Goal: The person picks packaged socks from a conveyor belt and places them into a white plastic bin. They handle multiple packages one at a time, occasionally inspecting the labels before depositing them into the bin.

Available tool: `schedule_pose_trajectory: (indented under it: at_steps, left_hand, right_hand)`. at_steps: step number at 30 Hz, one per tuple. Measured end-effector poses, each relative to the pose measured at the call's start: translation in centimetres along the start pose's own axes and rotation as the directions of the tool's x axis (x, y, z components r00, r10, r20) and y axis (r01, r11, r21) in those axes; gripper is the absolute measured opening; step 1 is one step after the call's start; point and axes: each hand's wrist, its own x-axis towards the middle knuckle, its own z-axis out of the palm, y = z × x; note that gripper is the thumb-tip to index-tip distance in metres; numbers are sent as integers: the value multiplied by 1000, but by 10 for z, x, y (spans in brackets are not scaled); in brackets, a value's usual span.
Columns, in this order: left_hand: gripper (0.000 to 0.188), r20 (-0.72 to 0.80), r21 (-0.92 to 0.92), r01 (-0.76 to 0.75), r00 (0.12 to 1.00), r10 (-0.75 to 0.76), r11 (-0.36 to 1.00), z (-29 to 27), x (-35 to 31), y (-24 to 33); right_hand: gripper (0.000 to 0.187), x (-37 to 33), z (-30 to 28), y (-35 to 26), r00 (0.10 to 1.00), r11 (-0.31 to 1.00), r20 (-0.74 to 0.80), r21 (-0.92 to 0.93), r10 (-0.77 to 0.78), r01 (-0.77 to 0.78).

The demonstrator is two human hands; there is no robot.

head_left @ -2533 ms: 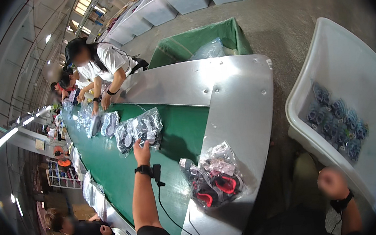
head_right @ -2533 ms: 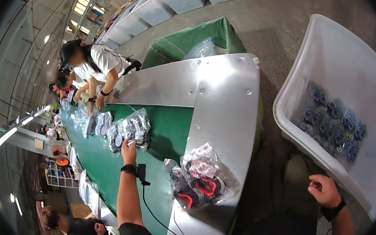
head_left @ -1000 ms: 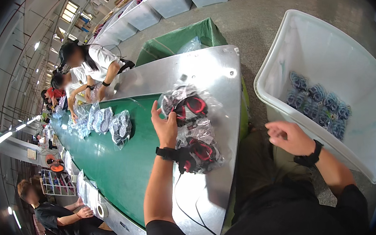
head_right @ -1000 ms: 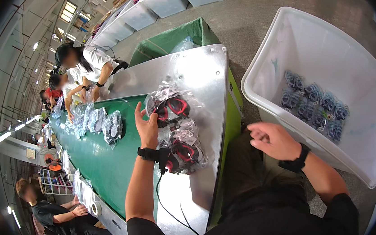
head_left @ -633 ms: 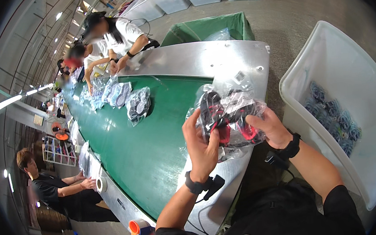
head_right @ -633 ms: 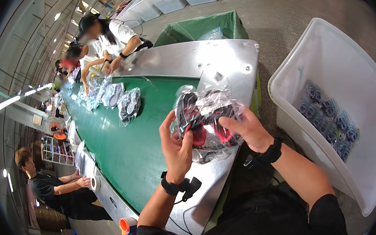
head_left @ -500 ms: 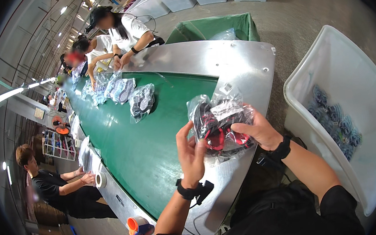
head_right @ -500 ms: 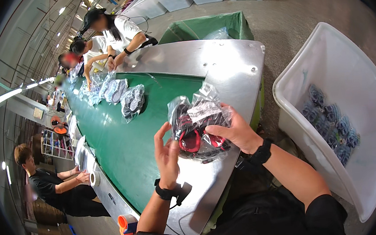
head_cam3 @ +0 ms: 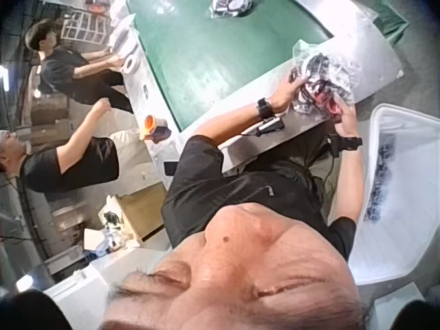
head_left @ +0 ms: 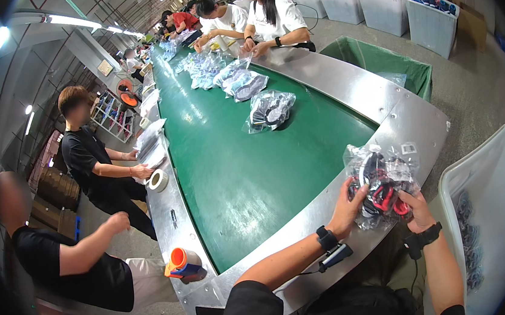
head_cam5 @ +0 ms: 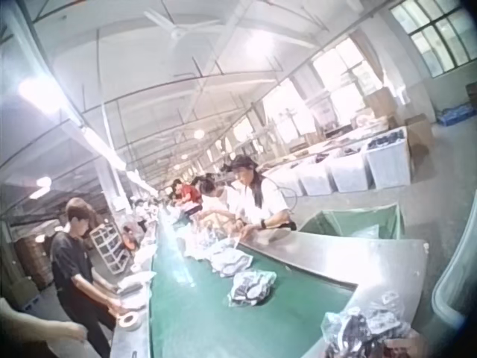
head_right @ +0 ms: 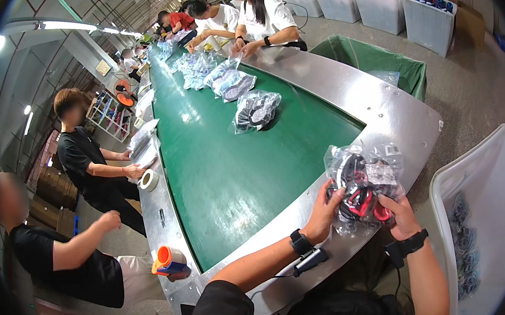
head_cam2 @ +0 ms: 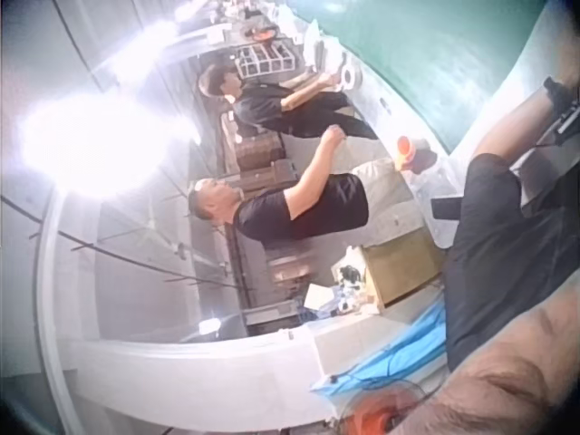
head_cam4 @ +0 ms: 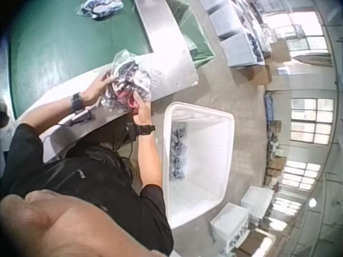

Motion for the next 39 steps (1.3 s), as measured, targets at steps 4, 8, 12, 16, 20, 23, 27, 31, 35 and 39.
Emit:
schedule_pose_trajectory:
  at_steps: [4,8,12,16,20,23,27,31,35,39]
  left_hand:
    - [86,184,-12,-80,980,81,997,11,4,2]
    - [86,264,-5,-34,964,34,999,10,1,-2]
    - [87,326,-19,-55,943,58,998,6,2,-5]
    - [94,427,-26,-14,904,24,1000,-1,10,-3]
    - [98,516,-20,-54,855,56,998,-6,16,0]
    - [100,559,-23,-46,828,51,999,-5,19,4]
    - [93,602,-8,-96,794,81,995,-5,25,19]
    - [74,676,301,-112,726,-129,947,-37,55,53]
    - [45,381,679,-454,890,252,577,-107,118,90]
    - [44,143,894,-387,724,675,225,-205,209,137]
  right_hand:
    - [67,-10,-25,-8,994,983,69,153,88,-98]
    - [84,-11,-43,-15,985,982,127,127,120,-136]
    - [95,-6,-48,-18,979,991,178,68,101,-114]
    - [84,1,-48,-13,955,985,290,136,59,-102]
    - [97,7,-56,0,983,981,185,185,20,-55]
    - [93,9,-70,6,989,980,140,186,44,-70]
    - [87,6,-88,13,998,982,60,181,36,-47]
    - [76,-3,-106,10,998,987,-13,150,-57,58]
    - [71,-25,-122,2,991,984,-9,118,-131,131]
    - [71,-52,-132,-5,982,977,-112,129,-154,168]
